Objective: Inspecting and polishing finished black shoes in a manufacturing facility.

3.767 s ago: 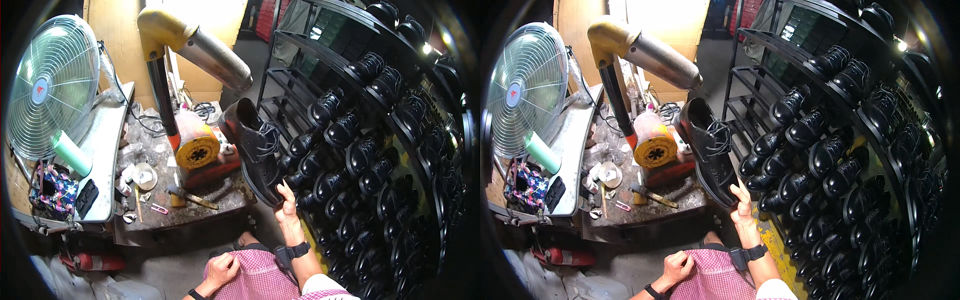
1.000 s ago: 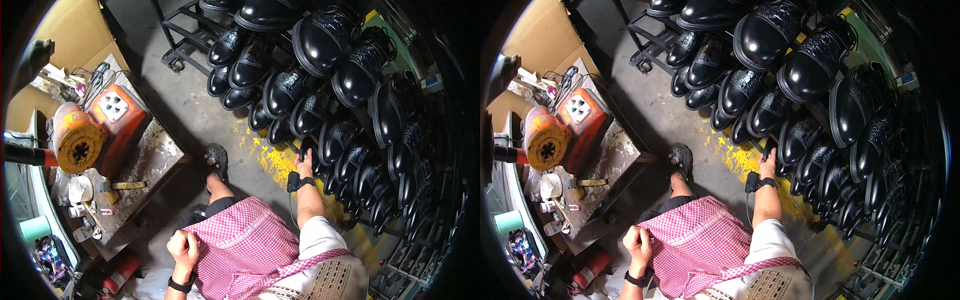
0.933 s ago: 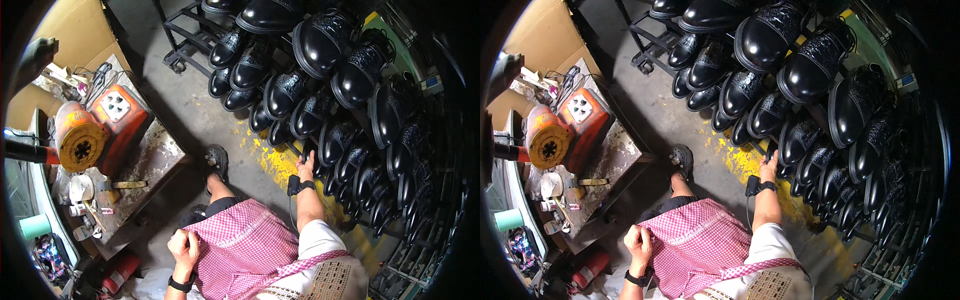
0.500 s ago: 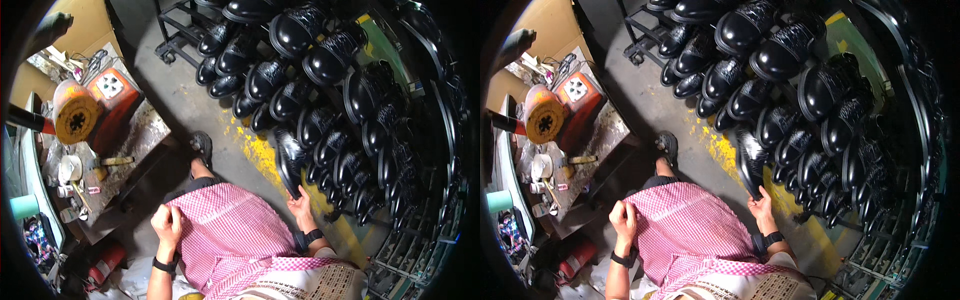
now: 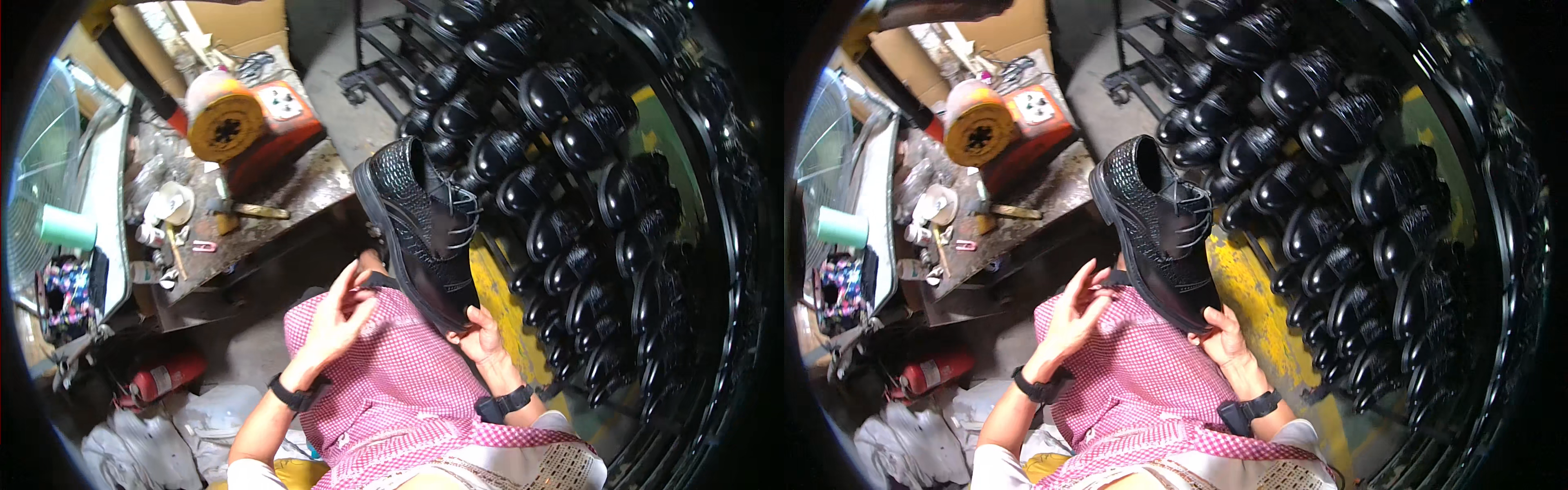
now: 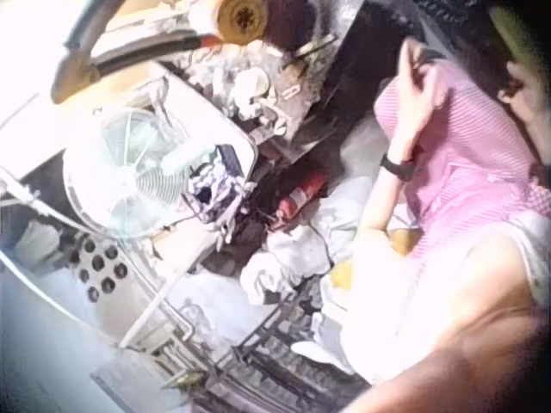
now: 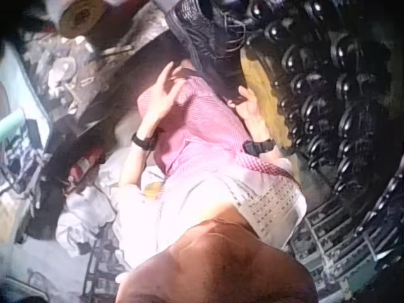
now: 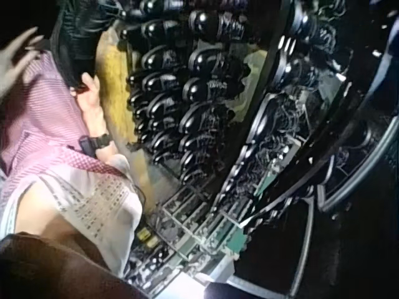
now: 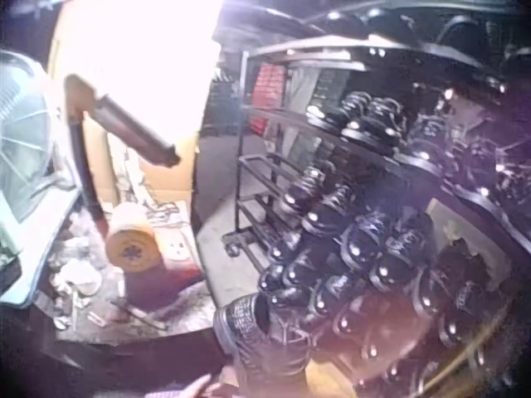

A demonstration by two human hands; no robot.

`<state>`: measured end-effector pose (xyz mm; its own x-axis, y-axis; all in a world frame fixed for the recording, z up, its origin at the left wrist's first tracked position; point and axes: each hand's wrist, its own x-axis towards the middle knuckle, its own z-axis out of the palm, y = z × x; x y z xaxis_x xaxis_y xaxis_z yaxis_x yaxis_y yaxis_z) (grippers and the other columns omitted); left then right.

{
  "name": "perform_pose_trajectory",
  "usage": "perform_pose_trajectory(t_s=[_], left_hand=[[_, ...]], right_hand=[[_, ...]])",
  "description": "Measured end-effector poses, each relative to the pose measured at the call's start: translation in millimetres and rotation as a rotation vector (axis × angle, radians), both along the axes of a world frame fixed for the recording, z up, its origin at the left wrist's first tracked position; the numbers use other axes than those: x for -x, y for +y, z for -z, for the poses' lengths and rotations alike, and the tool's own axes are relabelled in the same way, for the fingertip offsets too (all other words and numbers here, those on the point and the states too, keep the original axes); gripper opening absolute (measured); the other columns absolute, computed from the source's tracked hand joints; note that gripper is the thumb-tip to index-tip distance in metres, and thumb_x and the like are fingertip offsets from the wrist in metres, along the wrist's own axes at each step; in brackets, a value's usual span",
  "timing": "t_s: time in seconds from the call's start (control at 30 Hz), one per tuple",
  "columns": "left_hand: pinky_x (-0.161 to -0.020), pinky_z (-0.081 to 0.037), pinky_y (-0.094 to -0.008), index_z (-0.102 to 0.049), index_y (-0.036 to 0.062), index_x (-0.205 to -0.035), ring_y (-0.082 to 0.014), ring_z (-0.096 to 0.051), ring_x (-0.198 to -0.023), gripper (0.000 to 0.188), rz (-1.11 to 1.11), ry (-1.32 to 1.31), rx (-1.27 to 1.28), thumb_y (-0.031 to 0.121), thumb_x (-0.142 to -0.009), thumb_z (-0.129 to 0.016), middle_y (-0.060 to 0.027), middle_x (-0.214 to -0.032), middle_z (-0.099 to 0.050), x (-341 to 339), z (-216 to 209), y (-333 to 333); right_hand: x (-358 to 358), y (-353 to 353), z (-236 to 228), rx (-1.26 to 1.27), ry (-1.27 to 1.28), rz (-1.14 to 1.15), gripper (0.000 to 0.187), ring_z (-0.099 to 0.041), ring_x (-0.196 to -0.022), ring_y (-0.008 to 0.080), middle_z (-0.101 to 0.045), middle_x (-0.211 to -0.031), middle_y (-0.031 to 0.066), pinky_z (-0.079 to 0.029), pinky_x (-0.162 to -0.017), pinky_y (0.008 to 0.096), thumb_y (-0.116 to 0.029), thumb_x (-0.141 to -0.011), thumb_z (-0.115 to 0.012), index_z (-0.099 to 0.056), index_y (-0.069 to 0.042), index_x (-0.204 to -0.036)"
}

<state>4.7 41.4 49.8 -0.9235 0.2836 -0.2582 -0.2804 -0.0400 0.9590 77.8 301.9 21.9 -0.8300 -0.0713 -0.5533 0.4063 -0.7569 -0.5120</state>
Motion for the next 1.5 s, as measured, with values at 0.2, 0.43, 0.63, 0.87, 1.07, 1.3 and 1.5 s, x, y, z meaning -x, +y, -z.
perform_pose_trajectory(t_s=[0.2, 0.43, 0.63, 0.87, 1.07, 1.3, 1.5], left_hand=[[-0.104, -0.038, -0.0348, -0.019, 0.0043, -0.145, -0.0217, -0.044, -0.124, 0.089, -0.085, 0.016, -0.171, 0.012, -0.077, -0.076, -0.0151, -0.136, -0.042, 20, -26, 24], [-0.105, -0.036, -0.0361, -0.017, 0.0041, -0.146, -0.0214, -0.043, -0.125, 0.084, -0.109, 0.19, -0.177, 0.011, -0.082, -0.071, -0.0148, -0.138, -0.041, 34, -19, 11], [-0.103, -0.038, -0.0358, -0.02, 0.0059, -0.146, -0.0239, -0.048, -0.122, 0.066, -0.222, 0.224, 0.045, 0.011, -0.091, -0.057, -0.0153, -0.14, -0.041, 30, -12, -17], [-0.079, -0.052, -0.0343, -0.059, 0.0003, -0.113, -0.0291, -0.066, -0.089, 0.033, -0.157, 0.508, 0.672, 0.01, -0.082, -0.064, -0.018, -0.102, -0.065, -8, 6, -62], [-0.074, -0.052, -0.0379, -0.064, 0.0, -0.099, -0.0307, -0.065, -0.081, 0.022, -0.211, 0.671, 0.687, 0.009, -0.079, -0.063, -0.0163, -0.091, -0.067, -8, 22, -58], [-0.071, -0.053, -0.0373, -0.065, -0.0005, -0.097, -0.03, -0.065, -0.077, 0.021, -0.222, 0.669, 0.679, 0.007, -0.078, -0.063, -0.016, -0.088, -0.067, -7, 21, -59], [-0.07, -0.053, -0.0368, -0.065, 0.0004, -0.096, -0.0291, -0.065, -0.077, 0.019, -0.239, 0.676, 0.671, 0.007, -0.078, -0.062, -0.0142, -0.087, -0.068, -7, 23, -61]], right_hand=[[26, -51, -27, -0.008, 0.229, -0.213, 0.066, -0.062, -0.1, 0.0292, -0.052, -0.121, 0.0148, -0.06, -0.072, 0.0438, -0.02, -0.079, -0.071, -0.035, -0.003, -0.132], [52, -73, -30, 0.048, 0.158, -0.071, 0.064, -0.062, -0.104, 0.0309, -0.056, -0.123, 0.0159, -0.059, -0.074, 0.0455, -0.033, -0.082, -0.068, -0.042, -0.003, -0.132], [111, -89, -40, -0.15, 0.305, 0.042, 0.047, -0.067, -0.091, 0.0284, -0.062, -0.113, 0.0146, -0.061, -0.063, 0.043, -0.028, -0.086, -0.063, -0.049, -0.002, -0.123], [188, -103, -56, -0.235, 0.396, 0.141, 0.032, -0.068, -0.083, 0.0278, -0.064, -0.103, 0.0143, -0.061, -0.061, 0.0423, -0.022, -0.09, -0.058, -0.052, -0.003, -0.116], [241, -121, -65, -0.259, 0.43, 0.183, 0.03, -0.068, -0.083, 0.0241, -0.067, -0.101, 0.0129, -0.06, -0.06, 0.0389, -0.025, -0.089, -0.059, -0.059, -0.003, -0.11], [280, -139, -83, -0.166, 0.404, 0.234, 0.031, -0.069, -0.074, 0.0246, -0.068, -0.096, 0.0128, -0.06, -0.053, 0.0382, -0.026, -0.086, -0.064, -0.061, -0.001, -0.103], [297, -149, -100, -0.12, 0.384, 0.265, 0.035, -0.068, -0.073, 0.0234, -0.068, -0.095, 0.0116, -0.06, -0.055, 0.0372, -0.028, -0.084, -0.067, -0.06, -0.002, -0.105]])
